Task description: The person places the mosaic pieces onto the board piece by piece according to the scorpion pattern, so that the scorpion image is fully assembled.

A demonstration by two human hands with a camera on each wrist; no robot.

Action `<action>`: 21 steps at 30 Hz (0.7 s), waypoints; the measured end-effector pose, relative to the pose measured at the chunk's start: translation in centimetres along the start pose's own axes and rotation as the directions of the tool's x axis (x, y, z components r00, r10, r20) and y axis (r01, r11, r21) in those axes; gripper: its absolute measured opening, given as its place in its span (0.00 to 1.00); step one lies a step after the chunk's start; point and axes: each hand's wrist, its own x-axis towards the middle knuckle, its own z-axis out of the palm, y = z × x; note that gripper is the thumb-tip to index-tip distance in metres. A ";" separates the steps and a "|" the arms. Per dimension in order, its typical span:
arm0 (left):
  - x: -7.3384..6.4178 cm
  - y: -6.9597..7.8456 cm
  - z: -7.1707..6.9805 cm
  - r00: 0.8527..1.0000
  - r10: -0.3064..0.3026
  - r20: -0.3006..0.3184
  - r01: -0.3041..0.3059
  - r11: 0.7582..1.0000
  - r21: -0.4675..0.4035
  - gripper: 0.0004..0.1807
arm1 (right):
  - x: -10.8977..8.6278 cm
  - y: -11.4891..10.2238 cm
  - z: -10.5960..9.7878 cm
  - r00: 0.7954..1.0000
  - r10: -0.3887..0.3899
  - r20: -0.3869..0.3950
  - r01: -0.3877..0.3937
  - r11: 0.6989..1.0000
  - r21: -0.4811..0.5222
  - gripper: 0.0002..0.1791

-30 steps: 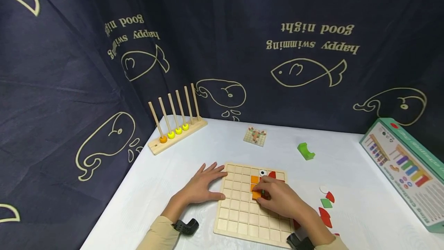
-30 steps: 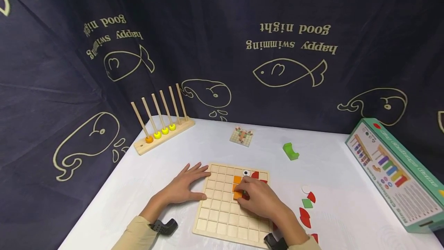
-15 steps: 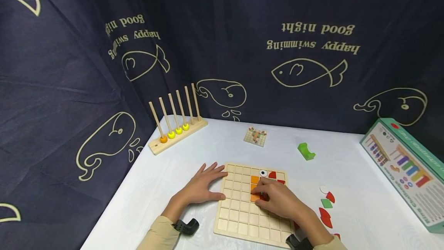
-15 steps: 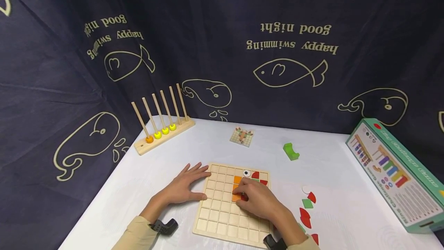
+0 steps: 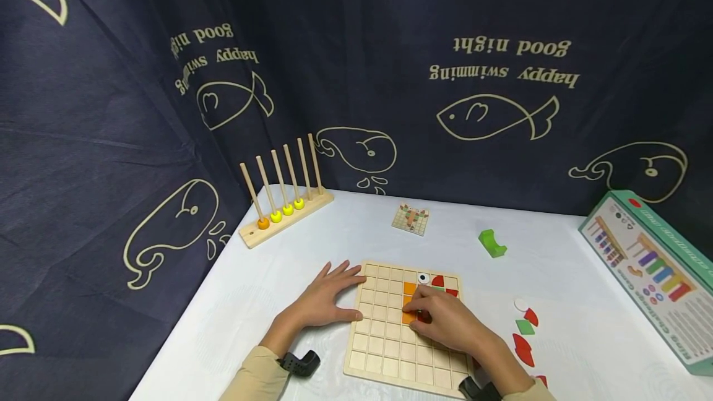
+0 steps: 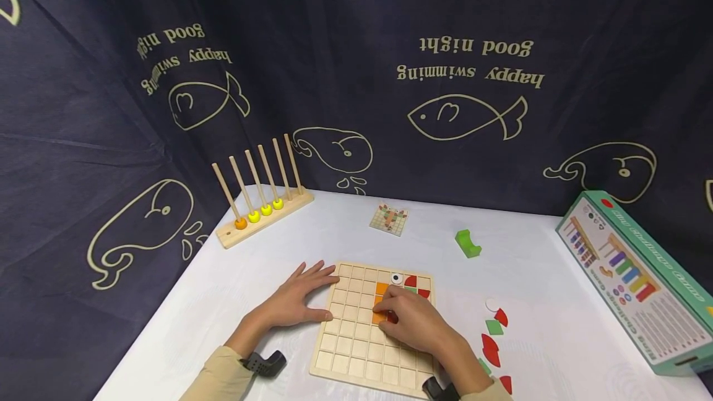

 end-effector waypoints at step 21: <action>0.1 -0.2 0.2 1.000 -0.001 -0.007 0.001 1.000 0.002 0.44 | -2.3 0.9 -2.0 0.995 0.078 -0.062 -0.079 0.997 -0.005 0.11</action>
